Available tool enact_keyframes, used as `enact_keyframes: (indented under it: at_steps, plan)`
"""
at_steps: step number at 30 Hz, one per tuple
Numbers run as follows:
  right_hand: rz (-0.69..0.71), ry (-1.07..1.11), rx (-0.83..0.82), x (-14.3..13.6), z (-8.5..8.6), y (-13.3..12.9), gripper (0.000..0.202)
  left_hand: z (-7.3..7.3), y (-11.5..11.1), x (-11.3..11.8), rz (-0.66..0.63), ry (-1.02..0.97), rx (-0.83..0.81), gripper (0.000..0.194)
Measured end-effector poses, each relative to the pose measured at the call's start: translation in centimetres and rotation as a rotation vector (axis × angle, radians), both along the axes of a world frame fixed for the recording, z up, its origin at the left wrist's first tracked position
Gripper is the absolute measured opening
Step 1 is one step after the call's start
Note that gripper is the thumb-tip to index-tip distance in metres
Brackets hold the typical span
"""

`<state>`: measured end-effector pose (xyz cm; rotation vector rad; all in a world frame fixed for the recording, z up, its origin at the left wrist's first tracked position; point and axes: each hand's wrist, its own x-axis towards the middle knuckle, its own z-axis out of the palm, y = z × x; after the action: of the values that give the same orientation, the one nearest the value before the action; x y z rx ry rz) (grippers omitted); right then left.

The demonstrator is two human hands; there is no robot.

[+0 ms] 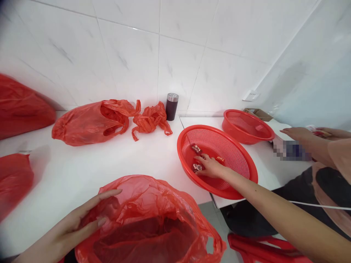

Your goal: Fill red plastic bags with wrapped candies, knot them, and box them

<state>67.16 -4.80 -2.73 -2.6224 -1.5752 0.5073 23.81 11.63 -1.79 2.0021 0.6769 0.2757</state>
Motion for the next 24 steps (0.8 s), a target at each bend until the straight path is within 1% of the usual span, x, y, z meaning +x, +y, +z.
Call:
enact_keyframes:
  at_steps: [2,4,7,9,11,12,14,15,17,18,19,20,21,22,24]
  plan:
    - [0.052,0.029,0.036,-0.5,0.0,0.2,0.035,0.5,0.1,0.7,0.026,-0.018,0.013,0.054]
    - [0.046,0.05,0.065,-0.8,-0.1,0.7,0.027,0.9,0.1,1.2,0.075,-0.036,0.046,0.052]
    - [-0.006,0.052,0.091,-0.8,-0.2,1.7,0.031,1.3,0.2,1.4,0.135,-0.048,0.078,0.05]
    - [-0.037,0.061,0.124,-0.3,0.2,2.3,0.03,1.4,0.3,1.2,0.149,-0.058,0.067,0.05]
    - [-0.064,0.083,0.167,0.3,1.6,2.9,0.026,1.4,0.3,1.0,0.182,-0.079,0.042,0.051]
    - [-0.077,0.093,0.189,0.5,2.8,3.2,0.024,1.5,0.3,1.0,0.209,-0.093,0.027,0.052]
    - [-0.092,0.112,0.273,0.1,6.2,3.6,0.023,1.7,0.3,1.2,0.245,-0.111,0.012,0.053]
    - [-0.09,0.119,0.33,-0.6,8.2,3.8,0.024,1.9,0.2,1.4,0.245,-0.112,0.009,0.054]
    - [-0.063,0.16,0.52,-3.2,12.1,3.9,0.025,2.2,0.0,2.1,0.212,-0.098,-0.009,0.056]
    - [-0.029,0.188,0.593,-5.0,13.8,3.9,0.027,2.3,-0.1,2.5,0.192,-0.09,-0.031,0.057]
    - [0.023,0.239,0.63,-7.0,15.0,4.0,0.029,2.4,-0.3,2.9,0.177,-0.086,-0.059,0.059]
    - [0.093,0.302,0.631,-9.2,15.6,4.1,0.033,2.5,-0.4,3.3,0.169,-0.088,-0.084,0.061]
    - [0.173,0.355,0.6,-11.3,15.7,4.4,0.035,2.6,-0.6,3.7,0.16,-0.095,-0.105,0.062]
    - [0.262,0.404,0.539,-13.2,15.2,4.7,0.035,2.7,-0.7,3.9,0.152,-0.107,-0.124,0.063]
    - [0.444,0.43,0.438,-16.0,13.3,5.7,0.034,2.7,-1.0,4.3,0.134,-0.132,-0.155,0.063]
